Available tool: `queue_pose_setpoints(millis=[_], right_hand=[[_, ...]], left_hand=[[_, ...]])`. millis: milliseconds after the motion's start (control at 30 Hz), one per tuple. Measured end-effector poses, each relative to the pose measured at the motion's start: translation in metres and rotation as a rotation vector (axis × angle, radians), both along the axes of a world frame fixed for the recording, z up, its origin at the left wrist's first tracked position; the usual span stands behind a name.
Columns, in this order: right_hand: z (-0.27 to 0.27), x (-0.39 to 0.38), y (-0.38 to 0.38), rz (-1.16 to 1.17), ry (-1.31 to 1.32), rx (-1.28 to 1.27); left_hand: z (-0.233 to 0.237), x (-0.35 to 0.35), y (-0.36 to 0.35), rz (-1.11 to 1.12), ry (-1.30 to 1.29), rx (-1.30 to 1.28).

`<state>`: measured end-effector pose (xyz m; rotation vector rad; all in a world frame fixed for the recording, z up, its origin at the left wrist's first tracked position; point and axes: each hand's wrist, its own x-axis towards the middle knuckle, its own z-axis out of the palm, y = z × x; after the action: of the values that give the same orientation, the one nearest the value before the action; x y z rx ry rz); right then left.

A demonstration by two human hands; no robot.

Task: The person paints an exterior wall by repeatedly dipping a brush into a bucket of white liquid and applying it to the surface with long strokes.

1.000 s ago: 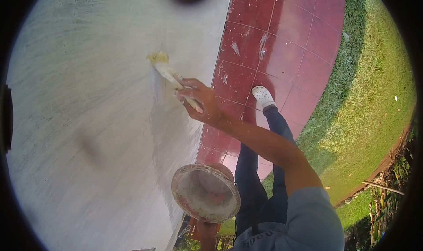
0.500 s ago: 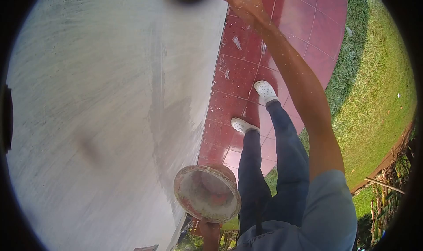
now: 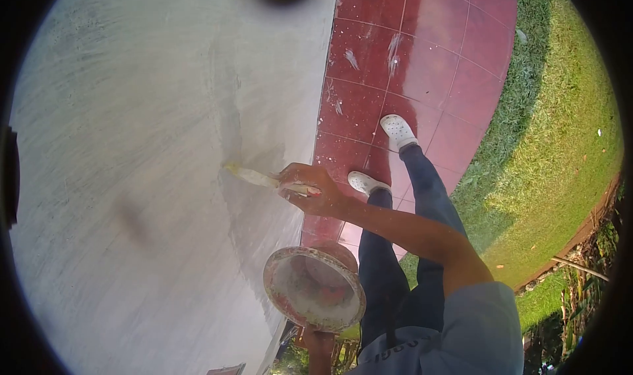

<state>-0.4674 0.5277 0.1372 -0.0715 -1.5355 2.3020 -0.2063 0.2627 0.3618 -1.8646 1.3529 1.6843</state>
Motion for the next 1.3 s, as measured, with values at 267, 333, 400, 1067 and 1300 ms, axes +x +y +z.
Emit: queue_pose_setpoints(millis=[267,333,400,1067,1300], right_hand=[[-0.074,-0.008,0.071,-0.129,-0.55,-0.872],[-0.084,-0.013,0.098,-0.206,-0.611,-0.85],[-0.119,0.002,0.112,-0.283,-0.681,-0.783],[-0.07,0.118,0.08,0.067,-0.641,-1.082],[-0.045,0.065,0.072,0.562,-0.572,-0.036]], left_hand=[[-0.001,-0.007,0.005,-0.046,0.029,0.044],[-0.003,-0.009,0.009,-0.059,0.049,0.048],[-0.004,-0.01,0.008,-0.065,0.037,0.062],[-0.006,0.015,0.002,0.016,0.104,0.059],[-0.011,0.022,-0.001,0.035,0.111,0.053]])
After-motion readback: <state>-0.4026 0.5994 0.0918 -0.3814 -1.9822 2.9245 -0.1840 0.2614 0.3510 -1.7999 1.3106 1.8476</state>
